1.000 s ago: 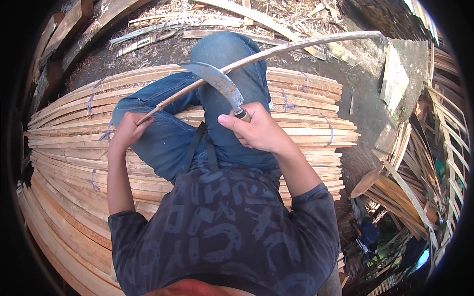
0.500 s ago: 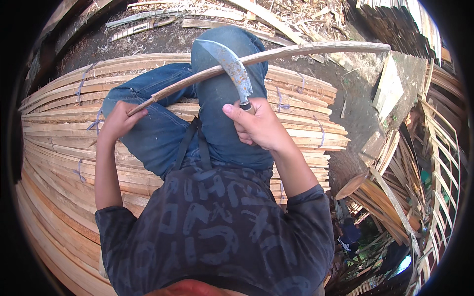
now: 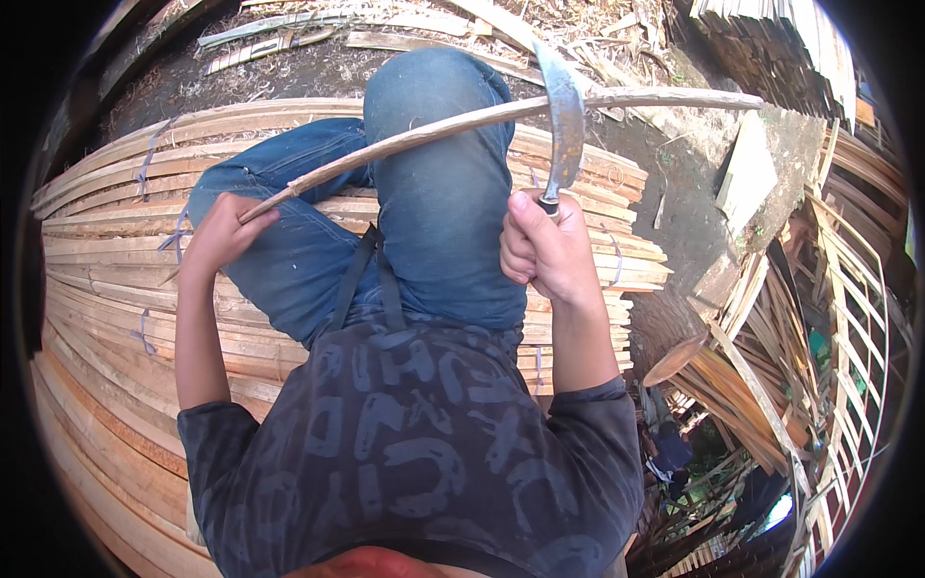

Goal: The person sits on the ground and uses a curved knife to shave thin strips from a long piece of wood held against their legs. They repeatedly scrape the blade along the wood to remove the outer layer, creating a pile of wood shavings.

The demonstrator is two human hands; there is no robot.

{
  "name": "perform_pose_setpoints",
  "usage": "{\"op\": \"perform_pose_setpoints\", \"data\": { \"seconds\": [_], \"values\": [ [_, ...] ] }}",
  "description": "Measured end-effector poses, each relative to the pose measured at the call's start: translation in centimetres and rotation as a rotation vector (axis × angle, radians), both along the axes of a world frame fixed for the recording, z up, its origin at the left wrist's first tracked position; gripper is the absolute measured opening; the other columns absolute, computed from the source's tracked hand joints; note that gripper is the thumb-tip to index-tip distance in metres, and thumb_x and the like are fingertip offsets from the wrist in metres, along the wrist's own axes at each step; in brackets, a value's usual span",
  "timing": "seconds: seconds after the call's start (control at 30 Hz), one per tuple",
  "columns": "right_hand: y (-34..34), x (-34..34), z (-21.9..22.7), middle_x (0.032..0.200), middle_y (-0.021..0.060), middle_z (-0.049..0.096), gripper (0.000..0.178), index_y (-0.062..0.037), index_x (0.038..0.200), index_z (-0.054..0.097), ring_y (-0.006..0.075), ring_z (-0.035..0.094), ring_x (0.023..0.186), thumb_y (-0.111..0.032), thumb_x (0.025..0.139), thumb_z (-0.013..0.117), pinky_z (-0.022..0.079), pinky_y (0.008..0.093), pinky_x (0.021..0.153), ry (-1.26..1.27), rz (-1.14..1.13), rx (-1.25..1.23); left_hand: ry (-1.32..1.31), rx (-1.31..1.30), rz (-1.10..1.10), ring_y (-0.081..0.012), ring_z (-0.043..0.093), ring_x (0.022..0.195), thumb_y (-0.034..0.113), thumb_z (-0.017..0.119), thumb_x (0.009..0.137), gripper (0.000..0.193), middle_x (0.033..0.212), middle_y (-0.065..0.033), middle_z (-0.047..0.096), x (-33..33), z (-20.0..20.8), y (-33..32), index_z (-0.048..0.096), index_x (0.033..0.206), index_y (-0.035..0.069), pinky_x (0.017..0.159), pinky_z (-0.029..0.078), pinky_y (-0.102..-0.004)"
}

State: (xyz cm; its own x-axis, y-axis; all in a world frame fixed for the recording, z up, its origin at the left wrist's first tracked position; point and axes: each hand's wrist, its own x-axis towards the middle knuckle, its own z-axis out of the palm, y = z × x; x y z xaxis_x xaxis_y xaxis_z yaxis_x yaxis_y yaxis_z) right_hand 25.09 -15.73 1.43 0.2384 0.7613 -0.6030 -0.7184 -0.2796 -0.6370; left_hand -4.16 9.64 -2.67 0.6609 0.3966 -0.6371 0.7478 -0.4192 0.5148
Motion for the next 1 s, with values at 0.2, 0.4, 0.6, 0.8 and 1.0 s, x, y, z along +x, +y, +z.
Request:
{"op": "perform_pose_setpoints", "data": {
  "seconds": [0.2,0.4,0.6,0.8,1.0],
  "values": [
    [1.9,-3.5,-0.3,0.049,-0.0054,0.033,0.033,-0.0103,0.070,0.045,0.0046,0.031,0.039,-0.023,0.097,0.059,0.026,0.0237,0.035,0.150,0.270,-0.105,0.012,0.025,-0.025,-0.0369,0.038,0.053,0.036,0.065,0.087,0.044,0.054,-0.0206,0.044,0.2,-0.1,0.0,0.060,0.067,-0.004,0.052,0.035,-0.0414],
    [2.4,-1.8,-1.1,0.050,-0.0066,0.035,0.034,-0.0108,0.069,0.046,0.0038,0.031,0.040,-0.027,0.094,0.063,0.026,0.0225,0.036,0.015,0.375,-0.207,0.022,-0.019,-0.002,-0.0326,0.033,0.052,0.035,0.066,0.087,0.043,0.054,-0.0197,0.042,0.4,0.3,0.3,0.060,0.070,-0.004,0.052,0.034,-0.0404],
    [3.0,-0.6,-1.1,0.051,-0.0065,0.036,0.032,-0.0093,0.072,0.050,0.0032,0.033,0.041,-0.028,0.092,0.066,0.026,0.0216,0.037,0.002,0.392,-0.219,0.035,-0.069,0.025,-0.0206,0.028,0.053,0.031,0.066,0.086,0.043,0.053,-0.0127,0.033,0.1,-0.3,0.8,0.053,0.067,-0.005,0.050,0.030,-0.0382],
    [2.4,0.6,-1.0,0.051,-0.0069,0.034,0.031,-0.0108,0.071,0.048,0.0036,0.030,0.039,-0.026,0.095,0.060,0.025,0.0215,0.036,-0.072,0.169,-0.169,0.023,-0.087,0.007,-0.0170,0.028,0.053,0.030,0.066,0.086,0.045,0.053,-0.0097,0.030,-0.3,-1.0,1.1,0.048,0.064,-0.005,0.049,0.029,-0.0371],
    [-2.5,9.5,1.8,0.046,-0.0050,0.029,0.046,-0.0156,0.061,0.032,0.0049,0.026,0.035,-0.033,0.102,0.045,0.025,0.0208,0.031,-0.258,-0.395,-0.014,0.046,-0.065,0.012,-0.0217,0.030,0.051,0.037,0.068,0.085,0.049,0.051,-0.0129,0.035,-0.3,-0.6,1.1,0.055,0.065,-0.006,0.050,0.032,-0.0372]
  ]
}}
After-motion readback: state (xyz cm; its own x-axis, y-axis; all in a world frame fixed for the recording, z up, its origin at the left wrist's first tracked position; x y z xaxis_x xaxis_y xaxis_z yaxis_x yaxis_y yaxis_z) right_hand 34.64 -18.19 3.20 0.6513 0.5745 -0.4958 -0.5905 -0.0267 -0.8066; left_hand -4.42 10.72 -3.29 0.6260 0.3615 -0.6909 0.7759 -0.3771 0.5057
